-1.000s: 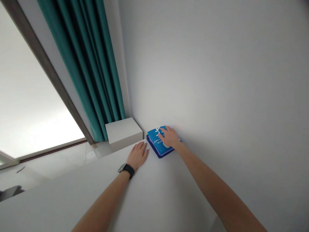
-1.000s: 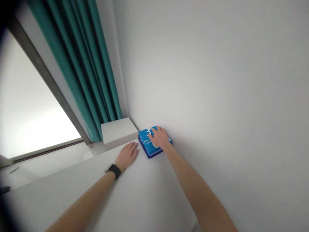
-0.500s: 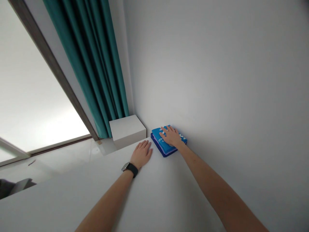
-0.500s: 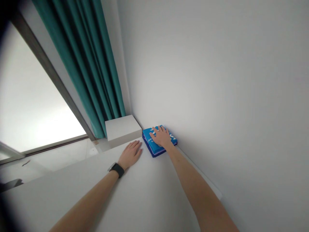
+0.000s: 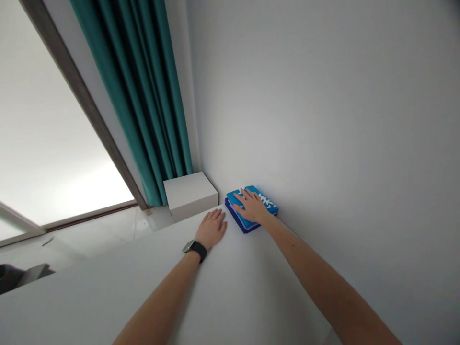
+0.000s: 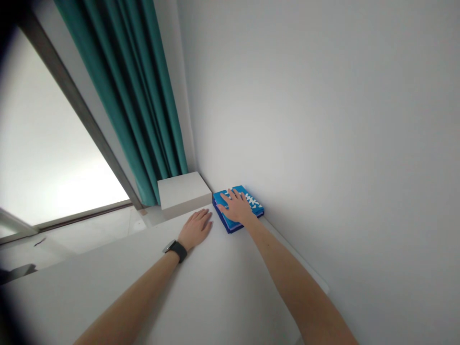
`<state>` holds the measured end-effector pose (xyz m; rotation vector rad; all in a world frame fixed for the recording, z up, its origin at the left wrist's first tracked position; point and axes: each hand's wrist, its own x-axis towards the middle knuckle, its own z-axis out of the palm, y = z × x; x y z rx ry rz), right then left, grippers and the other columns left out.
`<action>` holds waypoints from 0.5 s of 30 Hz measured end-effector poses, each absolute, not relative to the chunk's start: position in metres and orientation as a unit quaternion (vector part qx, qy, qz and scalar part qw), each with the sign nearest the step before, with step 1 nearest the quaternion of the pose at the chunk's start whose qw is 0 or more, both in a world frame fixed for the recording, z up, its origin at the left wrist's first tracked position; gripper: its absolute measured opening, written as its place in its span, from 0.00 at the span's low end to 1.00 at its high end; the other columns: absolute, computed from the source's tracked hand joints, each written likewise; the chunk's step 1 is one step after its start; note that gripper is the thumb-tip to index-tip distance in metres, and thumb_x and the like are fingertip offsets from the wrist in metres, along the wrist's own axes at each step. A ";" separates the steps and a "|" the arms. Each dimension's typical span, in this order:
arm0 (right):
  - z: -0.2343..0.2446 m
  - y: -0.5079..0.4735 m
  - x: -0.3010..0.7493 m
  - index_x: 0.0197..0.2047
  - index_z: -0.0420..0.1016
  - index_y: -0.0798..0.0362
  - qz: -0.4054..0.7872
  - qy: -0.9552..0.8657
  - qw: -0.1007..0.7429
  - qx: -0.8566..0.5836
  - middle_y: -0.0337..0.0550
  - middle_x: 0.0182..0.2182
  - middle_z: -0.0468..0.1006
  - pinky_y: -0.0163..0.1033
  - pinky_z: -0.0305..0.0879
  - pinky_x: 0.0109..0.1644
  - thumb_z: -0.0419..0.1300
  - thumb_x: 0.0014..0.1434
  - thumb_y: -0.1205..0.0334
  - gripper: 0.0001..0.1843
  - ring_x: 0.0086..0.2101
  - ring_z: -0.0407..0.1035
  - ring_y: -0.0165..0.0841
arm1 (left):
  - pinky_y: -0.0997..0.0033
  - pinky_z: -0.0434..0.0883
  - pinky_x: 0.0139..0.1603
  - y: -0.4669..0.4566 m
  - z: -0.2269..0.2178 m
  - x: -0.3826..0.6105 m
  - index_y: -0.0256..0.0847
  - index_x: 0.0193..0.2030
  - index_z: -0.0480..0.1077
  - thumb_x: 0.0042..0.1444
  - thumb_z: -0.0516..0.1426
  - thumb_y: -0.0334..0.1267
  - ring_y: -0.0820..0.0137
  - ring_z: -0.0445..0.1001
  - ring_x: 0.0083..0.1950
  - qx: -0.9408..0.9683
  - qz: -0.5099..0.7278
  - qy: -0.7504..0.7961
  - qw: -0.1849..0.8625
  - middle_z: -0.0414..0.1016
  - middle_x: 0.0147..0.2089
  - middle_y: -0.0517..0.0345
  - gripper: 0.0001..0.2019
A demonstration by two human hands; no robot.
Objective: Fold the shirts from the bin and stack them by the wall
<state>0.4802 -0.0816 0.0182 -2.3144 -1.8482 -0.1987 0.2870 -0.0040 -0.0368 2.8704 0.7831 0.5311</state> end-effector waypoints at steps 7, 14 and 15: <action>0.017 -0.097 0.471 0.69 0.57 0.47 -0.094 -0.631 0.106 -0.763 0.49 0.69 0.55 0.54 0.40 0.69 0.46 0.67 0.46 0.31 0.67 0.46 0.44 | 0.57 0.56 0.69 -0.004 -0.035 0.287 0.38 0.61 0.67 0.66 0.47 0.40 0.61 0.61 0.68 0.950 0.168 0.257 0.060 0.65 0.66 0.47 0.20; 0.014 -0.108 0.462 0.69 0.56 0.48 -0.093 -0.634 0.110 -0.759 0.49 0.69 0.54 0.54 0.40 0.69 0.48 0.67 0.47 0.31 0.67 0.45 0.42 | 0.57 0.54 0.70 -0.006 -0.035 0.283 0.38 0.62 0.66 0.65 0.47 0.40 0.62 0.60 0.68 0.950 0.159 0.261 0.058 0.64 0.67 0.49 0.21; 0.014 -0.112 0.461 0.69 0.56 0.48 -0.090 -0.636 0.113 -0.758 0.49 0.69 0.54 0.53 0.40 0.69 0.48 0.67 0.48 0.31 0.67 0.46 0.42 | 0.57 0.54 0.70 -0.006 -0.035 0.281 0.38 0.62 0.66 0.65 0.47 0.40 0.62 0.60 0.68 0.951 0.160 0.260 0.058 0.64 0.67 0.49 0.21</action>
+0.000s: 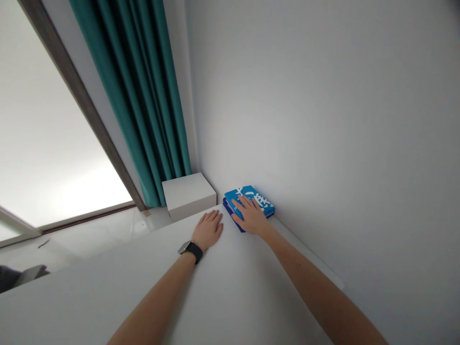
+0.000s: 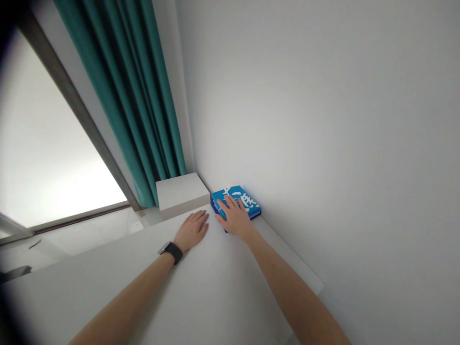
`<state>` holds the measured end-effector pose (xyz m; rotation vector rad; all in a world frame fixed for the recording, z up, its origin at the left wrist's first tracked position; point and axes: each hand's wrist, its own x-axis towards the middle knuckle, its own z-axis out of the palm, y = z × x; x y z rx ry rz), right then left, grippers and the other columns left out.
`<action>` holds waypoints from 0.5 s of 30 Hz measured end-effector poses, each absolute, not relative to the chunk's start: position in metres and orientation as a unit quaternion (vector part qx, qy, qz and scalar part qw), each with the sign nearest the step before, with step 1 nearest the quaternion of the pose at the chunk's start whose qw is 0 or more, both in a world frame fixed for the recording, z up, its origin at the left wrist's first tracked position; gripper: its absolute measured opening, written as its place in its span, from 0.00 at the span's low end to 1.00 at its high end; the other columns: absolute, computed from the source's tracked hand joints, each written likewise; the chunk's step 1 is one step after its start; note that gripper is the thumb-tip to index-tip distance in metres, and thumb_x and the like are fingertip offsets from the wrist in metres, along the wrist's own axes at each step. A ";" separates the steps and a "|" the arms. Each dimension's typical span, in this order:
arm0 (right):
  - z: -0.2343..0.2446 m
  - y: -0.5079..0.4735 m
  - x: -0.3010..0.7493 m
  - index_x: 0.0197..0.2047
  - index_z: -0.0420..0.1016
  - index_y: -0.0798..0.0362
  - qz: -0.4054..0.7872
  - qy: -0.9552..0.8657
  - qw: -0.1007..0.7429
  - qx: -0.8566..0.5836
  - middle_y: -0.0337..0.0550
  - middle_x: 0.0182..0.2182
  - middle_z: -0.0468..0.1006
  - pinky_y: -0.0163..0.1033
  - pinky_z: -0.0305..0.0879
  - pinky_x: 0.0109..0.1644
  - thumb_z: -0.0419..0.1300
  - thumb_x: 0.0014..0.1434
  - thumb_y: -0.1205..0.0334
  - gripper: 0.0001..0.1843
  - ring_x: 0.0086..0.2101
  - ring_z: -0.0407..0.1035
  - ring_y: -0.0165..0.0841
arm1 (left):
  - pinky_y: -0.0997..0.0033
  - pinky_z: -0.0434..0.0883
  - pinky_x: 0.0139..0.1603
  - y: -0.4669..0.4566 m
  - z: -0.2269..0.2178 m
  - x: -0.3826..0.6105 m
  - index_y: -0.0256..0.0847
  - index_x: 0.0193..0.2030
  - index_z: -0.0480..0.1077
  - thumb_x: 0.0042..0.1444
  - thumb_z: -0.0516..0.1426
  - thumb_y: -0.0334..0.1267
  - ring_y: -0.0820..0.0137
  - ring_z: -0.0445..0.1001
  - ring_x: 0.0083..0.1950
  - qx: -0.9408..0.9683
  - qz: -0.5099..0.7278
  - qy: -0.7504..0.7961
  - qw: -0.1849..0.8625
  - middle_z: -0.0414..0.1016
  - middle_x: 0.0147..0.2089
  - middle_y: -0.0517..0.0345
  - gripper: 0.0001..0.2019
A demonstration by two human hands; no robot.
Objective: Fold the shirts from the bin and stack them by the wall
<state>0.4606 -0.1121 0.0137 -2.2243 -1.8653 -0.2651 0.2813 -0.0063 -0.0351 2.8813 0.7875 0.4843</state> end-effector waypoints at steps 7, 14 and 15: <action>0.009 -0.145 0.457 0.69 0.57 0.51 -0.091 -0.618 0.142 -0.768 0.49 0.69 0.54 0.53 0.39 0.70 0.49 0.66 0.53 0.30 0.68 0.45 0.41 | 0.59 0.60 0.66 -0.009 -0.036 0.272 0.39 0.57 0.69 0.64 0.49 0.37 0.61 0.64 0.64 0.947 0.194 0.249 0.056 0.69 0.62 0.48 0.18; 0.005 -0.147 0.449 0.67 0.60 0.53 -0.119 -0.628 0.164 -0.752 0.51 0.68 0.56 0.53 0.39 0.70 0.51 0.65 0.56 0.29 0.67 0.47 0.42 | 0.58 0.63 0.58 -0.019 -0.027 0.267 0.42 0.50 0.70 0.63 0.49 0.35 0.60 0.66 0.57 0.946 0.188 0.263 0.033 0.72 0.54 0.50 0.13; 0.006 -0.145 0.447 0.66 0.61 0.54 -0.128 -0.632 0.168 -0.745 0.52 0.67 0.57 0.53 0.39 0.70 0.51 0.64 0.57 0.28 0.67 0.47 0.42 | 0.58 0.63 0.56 -0.020 -0.026 0.265 0.42 0.48 0.71 0.63 0.48 0.35 0.60 0.66 0.55 0.945 0.184 0.270 0.022 0.72 0.51 0.49 0.12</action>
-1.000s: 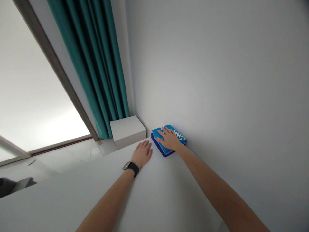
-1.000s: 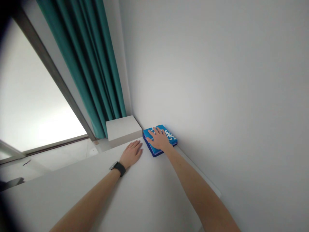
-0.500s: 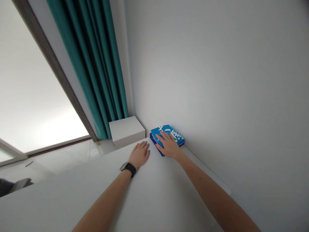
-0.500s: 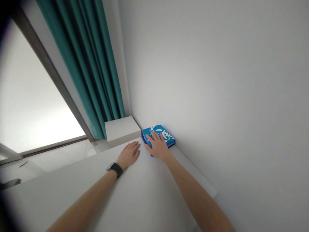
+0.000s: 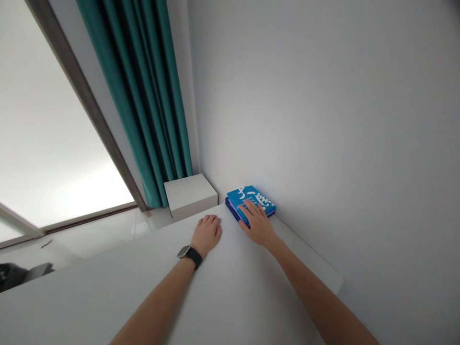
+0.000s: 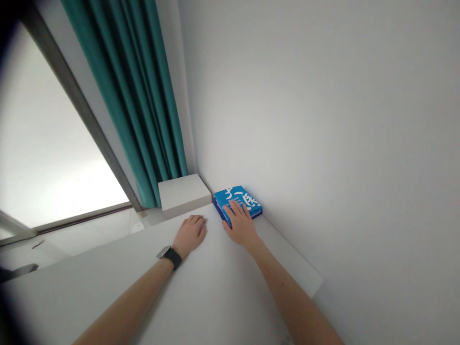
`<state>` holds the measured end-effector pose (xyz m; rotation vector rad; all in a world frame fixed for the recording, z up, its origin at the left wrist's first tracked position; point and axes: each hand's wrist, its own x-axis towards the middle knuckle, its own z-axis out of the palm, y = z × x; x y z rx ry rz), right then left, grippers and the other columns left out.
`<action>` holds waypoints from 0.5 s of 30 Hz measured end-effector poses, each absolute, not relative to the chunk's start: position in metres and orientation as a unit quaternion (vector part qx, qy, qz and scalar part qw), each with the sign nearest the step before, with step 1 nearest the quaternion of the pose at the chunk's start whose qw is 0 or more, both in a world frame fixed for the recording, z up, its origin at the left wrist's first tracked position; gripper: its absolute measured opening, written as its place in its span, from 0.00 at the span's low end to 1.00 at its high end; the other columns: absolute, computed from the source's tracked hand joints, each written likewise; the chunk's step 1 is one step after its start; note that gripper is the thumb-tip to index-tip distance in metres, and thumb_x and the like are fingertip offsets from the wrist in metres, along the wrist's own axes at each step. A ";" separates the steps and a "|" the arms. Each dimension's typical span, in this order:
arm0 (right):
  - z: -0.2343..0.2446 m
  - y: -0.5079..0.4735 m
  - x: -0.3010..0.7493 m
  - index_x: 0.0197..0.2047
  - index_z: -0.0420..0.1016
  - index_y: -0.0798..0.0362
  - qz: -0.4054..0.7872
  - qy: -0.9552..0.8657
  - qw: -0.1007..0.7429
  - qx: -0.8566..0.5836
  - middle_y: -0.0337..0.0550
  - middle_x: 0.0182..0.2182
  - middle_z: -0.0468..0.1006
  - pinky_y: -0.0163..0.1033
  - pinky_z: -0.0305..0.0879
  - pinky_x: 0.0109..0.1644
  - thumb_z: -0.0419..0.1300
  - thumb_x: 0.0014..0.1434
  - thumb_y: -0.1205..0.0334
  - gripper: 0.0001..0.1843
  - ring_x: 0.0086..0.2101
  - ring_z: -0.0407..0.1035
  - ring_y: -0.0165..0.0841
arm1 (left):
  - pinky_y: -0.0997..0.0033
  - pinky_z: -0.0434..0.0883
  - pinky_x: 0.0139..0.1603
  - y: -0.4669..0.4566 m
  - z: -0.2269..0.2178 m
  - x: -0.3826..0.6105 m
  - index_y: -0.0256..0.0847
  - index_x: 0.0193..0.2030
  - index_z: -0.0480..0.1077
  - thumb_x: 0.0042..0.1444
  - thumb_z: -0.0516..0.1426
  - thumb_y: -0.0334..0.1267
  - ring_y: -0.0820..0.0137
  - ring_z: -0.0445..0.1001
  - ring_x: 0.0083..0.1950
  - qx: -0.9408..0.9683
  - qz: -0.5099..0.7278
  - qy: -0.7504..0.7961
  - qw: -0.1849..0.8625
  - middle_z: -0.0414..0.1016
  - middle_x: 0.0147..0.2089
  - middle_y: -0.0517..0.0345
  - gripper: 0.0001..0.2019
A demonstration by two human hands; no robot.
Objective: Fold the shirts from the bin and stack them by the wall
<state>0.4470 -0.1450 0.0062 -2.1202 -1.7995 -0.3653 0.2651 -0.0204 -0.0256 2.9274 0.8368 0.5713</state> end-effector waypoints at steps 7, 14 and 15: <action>0.010 -0.132 0.413 0.61 0.68 0.56 -0.175 -0.672 0.225 -0.683 0.53 0.62 0.66 0.55 0.40 0.70 0.50 0.64 0.63 0.23 0.64 0.52 0.41 | 0.56 0.62 0.49 -0.027 -0.020 0.227 0.40 0.39 0.70 0.62 0.50 0.34 0.58 0.66 0.47 0.943 0.167 0.282 -0.054 0.71 0.43 0.48 0.08; -0.030 -0.121 0.341 0.63 0.64 0.54 -0.091 -0.689 0.240 -0.678 0.52 0.62 0.65 0.54 0.47 0.68 0.48 0.63 0.66 0.25 0.63 0.54 0.41 | 0.60 0.61 0.46 -0.035 -0.022 0.163 0.41 0.37 0.69 0.62 0.51 0.33 0.60 0.66 0.45 0.929 0.161 0.326 -0.065 0.71 0.41 0.50 0.05; -0.036 -0.121 0.332 0.65 0.62 0.54 -0.074 -0.698 0.218 -0.678 0.52 0.64 0.63 0.54 0.46 0.68 0.49 0.63 0.64 0.27 0.64 0.52 0.41 | 0.60 0.61 0.46 -0.036 -0.023 0.152 0.41 0.37 0.68 0.62 0.51 0.33 0.60 0.66 0.45 0.926 0.163 0.335 -0.064 0.70 0.41 0.51 0.05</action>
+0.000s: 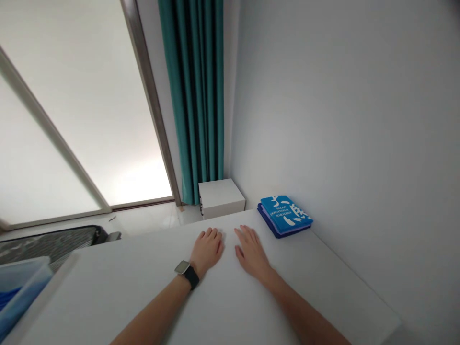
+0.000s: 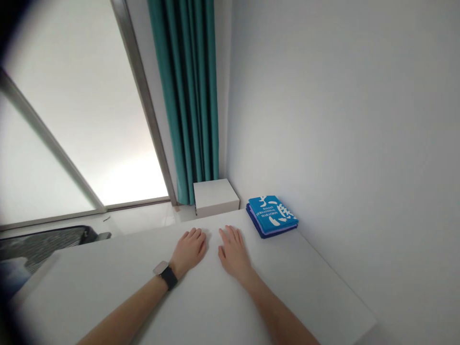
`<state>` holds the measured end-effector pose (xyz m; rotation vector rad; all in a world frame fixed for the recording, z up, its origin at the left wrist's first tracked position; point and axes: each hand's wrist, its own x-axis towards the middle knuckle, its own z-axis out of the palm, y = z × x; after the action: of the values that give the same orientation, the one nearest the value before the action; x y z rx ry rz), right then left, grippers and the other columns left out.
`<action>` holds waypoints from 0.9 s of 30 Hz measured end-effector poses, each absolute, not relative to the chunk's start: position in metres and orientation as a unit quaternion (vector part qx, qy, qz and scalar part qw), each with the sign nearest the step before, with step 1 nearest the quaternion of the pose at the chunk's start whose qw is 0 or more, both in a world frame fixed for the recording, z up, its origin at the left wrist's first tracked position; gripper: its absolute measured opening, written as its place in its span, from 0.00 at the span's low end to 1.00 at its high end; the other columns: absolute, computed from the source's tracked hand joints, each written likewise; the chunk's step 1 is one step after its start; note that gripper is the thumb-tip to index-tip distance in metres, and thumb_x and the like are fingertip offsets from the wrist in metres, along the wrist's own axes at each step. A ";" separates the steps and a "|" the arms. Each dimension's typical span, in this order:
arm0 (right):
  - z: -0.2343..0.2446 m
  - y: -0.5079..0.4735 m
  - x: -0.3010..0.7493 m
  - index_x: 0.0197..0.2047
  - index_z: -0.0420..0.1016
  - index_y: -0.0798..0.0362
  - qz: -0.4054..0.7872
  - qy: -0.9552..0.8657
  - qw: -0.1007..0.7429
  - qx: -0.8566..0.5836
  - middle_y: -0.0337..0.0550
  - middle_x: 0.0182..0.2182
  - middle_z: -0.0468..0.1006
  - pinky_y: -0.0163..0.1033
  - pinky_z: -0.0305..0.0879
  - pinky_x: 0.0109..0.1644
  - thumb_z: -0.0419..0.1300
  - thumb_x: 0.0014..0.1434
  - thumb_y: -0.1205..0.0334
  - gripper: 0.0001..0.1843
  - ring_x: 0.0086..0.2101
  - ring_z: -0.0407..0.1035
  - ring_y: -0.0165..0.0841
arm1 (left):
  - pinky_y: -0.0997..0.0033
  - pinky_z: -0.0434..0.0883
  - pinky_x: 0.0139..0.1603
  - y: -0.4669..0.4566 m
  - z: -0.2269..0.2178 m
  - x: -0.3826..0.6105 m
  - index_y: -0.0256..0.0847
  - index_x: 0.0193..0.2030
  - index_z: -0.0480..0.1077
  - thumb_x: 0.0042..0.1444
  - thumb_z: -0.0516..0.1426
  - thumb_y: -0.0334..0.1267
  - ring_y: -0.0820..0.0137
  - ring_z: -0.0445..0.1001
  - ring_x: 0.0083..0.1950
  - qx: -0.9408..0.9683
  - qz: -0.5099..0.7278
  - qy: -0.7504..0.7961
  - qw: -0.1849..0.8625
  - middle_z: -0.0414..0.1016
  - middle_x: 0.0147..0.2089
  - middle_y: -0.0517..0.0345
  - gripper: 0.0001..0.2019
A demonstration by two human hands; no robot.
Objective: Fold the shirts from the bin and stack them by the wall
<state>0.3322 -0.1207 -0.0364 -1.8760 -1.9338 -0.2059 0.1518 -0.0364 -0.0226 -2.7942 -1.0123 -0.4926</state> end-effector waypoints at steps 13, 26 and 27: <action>-0.041 -0.100 0.241 0.71 0.51 0.51 0.033 -0.749 0.076 -0.657 0.50 0.71 0.46 0.61 0.24 0.68 0.42 0.67 0.44 0.34 0.69 0.36 0.44 | 0.59 0.63 0.48 -0.058 -0.018 0.011 0.41 0.39 0.69 0.62 0.50 0.33 0.60 0.67 0.47 -0.879 -0.137 -0.449 0.082 0.71 0.44 0.51 0.07; -0.042 -0.086 0.147 0.70 0.53 0.49 0.035 -0.772 0.102 -0.627 0.49 0.71 0.47 0.64 0.22 0.67 0.42 0.66 0.43 0.34 0.69 0.36 0.45 | 0.60 0.62 0.50 -0.073 -0.019 -0.064 0.42 0.43 0.70 0.61 0.51 0.32 0.61 0.66 0.48 -0.836 -0.164 -0.522 0.038 0.70 0.44 0.53 0.09; -0.041 -0.085 0.146 0.70 0.54 0.49 0.037 -0.771 0.105 -0.627 0.49 0.70 0.48 0.63 0.24 0.68 0.42 0.67 0.44 0.33 0.69 0.37 0.44 | 0.60 0.62 0.50 -0.073 -0.019 -0.064 0.43 0.44 0.70 0.61 0.51 0.32 0.61 0.66 0.48 -0.835 -0.166 -0.523 0.034 0.70 0.44 0.53 0.09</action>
<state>0.1459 -0.0853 -0.0415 -1.8479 -2.2720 0.1079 -0.0640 -0.0729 -0.0188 -2.5685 -1.6080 -0.5119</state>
